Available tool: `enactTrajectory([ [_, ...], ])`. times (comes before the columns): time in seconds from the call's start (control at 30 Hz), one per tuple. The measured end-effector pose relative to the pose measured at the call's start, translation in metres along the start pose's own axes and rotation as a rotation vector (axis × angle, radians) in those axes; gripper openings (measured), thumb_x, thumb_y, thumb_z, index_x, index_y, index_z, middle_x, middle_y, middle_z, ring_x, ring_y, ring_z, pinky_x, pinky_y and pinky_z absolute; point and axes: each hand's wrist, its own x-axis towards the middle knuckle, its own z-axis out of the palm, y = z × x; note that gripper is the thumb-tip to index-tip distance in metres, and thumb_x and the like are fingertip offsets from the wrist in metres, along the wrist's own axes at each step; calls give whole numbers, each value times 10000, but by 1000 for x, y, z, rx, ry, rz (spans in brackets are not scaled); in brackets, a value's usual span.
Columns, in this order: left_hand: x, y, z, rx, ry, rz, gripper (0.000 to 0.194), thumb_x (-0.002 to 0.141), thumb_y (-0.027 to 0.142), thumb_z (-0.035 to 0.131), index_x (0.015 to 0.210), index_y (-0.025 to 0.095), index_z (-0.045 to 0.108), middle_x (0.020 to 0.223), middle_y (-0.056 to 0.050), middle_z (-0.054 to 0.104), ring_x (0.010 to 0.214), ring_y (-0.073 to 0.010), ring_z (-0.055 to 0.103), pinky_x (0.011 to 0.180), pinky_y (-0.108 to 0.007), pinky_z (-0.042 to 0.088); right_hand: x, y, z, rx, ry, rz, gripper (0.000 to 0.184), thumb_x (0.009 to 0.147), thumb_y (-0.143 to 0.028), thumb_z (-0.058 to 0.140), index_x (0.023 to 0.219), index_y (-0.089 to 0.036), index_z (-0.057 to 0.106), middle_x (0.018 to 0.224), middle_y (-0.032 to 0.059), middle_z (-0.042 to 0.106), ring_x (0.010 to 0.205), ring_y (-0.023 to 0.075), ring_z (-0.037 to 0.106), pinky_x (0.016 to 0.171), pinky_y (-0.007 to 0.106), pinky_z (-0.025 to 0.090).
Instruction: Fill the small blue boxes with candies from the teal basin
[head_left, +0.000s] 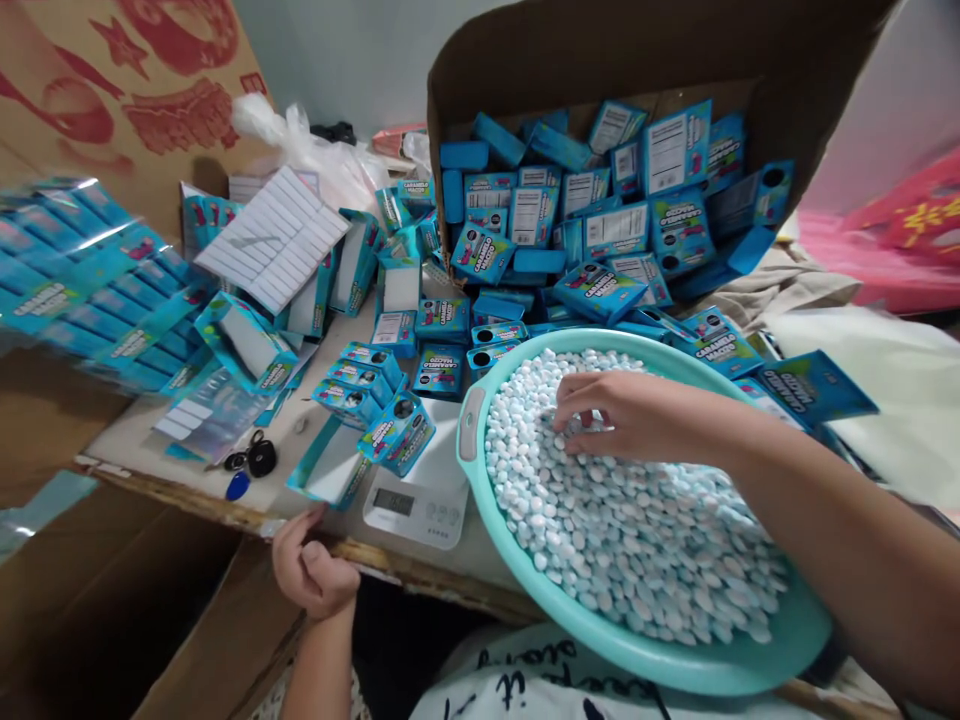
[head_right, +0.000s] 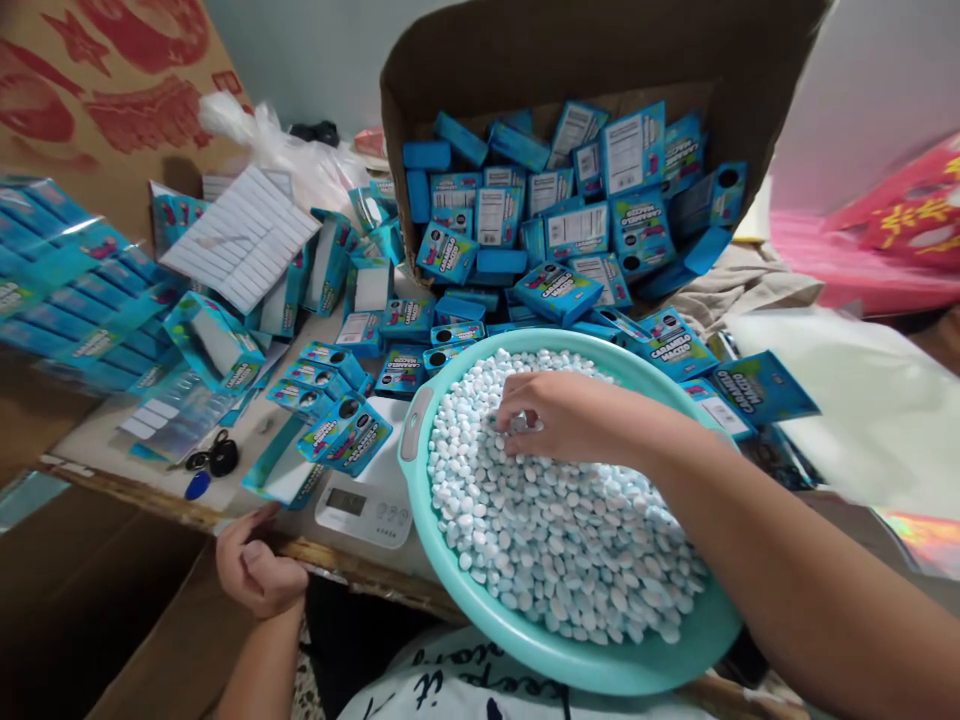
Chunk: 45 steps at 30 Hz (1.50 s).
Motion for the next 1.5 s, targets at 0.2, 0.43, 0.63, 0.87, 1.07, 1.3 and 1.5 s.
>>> enactTrajectory([
  [0.2, 5, 13, -5, -9, 0, 63, 329, 965, 398, 508, 1012, 126, 687, 974, -160, 697, 937, -277, 668, 888, -466, 544, 4, -4, 0, 20, -53, 52, 108, 892, -241, 640, 901, -228, 747, 878, 25, 692, 715, 180, 607, 654, 291, 414],
  [0.43, 49, 80, 6, -273, -76, -28, 781, 744, 347, 855, 1421, 171, 506, 1253, -159, 638, 1143, -296, 649, 1036, -491, 518, 9, 1, 1, 52, 105, 26, 200, 951, -308, 593, 989, -217, 767, 962, 48, 728, 797, 207, 641, 685, 294, 437],
  [0.63, 92, 143, 43, -95, -358, -92, 928, 758, 443, 866, 1559, 253, 436, 1164, -118, 750, 1057, -312, 725, 950, -469, 591, 17, 4, 4, 275, 332, 207, 250, 1016, -399, 588, 965, -197, 728, 884, 36, 714, 734, 185, 636, 605, 257, 426],
  [0.87, 134, 207, 73, -220, -433, 963, 438, 920, 107, 594, 1327, 248, 672, 1316, -66, 716, 1214, -259, 667, 1094, -444, 525, 23, -9, 6, 1534, 226, 202, 399, 1111, -464, 441, 996, -151, 659, 956, 83, 691, 862, 210, 717, 779, 297, 584],
  [1.07, 139, 216, 102, -218, -386, 1084, 474, 915, 51, 543, 1361, 183, 633, 1268, -91, 740, 1180, -236, 674, 1057, -384, 539, 26, -17, 4, 1917, 150, 241, 531, 1142, -479, 294, 801, -175, 565, 749, 68, 638, 792, 203, 715, 813, 291, 603],
  [1.3, 149, 230, 103, -182, -432, 1164, 455, 962, 97, 562, 1372, 276, 643, 1329, -25, 714, 1207, -236, 649, 1086, -395, 493, 28, -14, 3, 1953, 152, 198, 510, 1141, -451, 265, 902, -149, 599, 768, 63, 636, 751, 199, 701, 791, 321, 623],
  [1.5, 147, 237, 96, -228, -413, 1094, 503, 940, 81, 592, 1405, 268, 626, 1321, -41, 718, 1187, -252, 657, 1082, -418, 501, 21, -15, -5, 1697, 195, 142, 557, 1135, -489, 211, 905, -167, 604, 838, 88, 678, 842, 211, 709, 825, 347, 612],
])
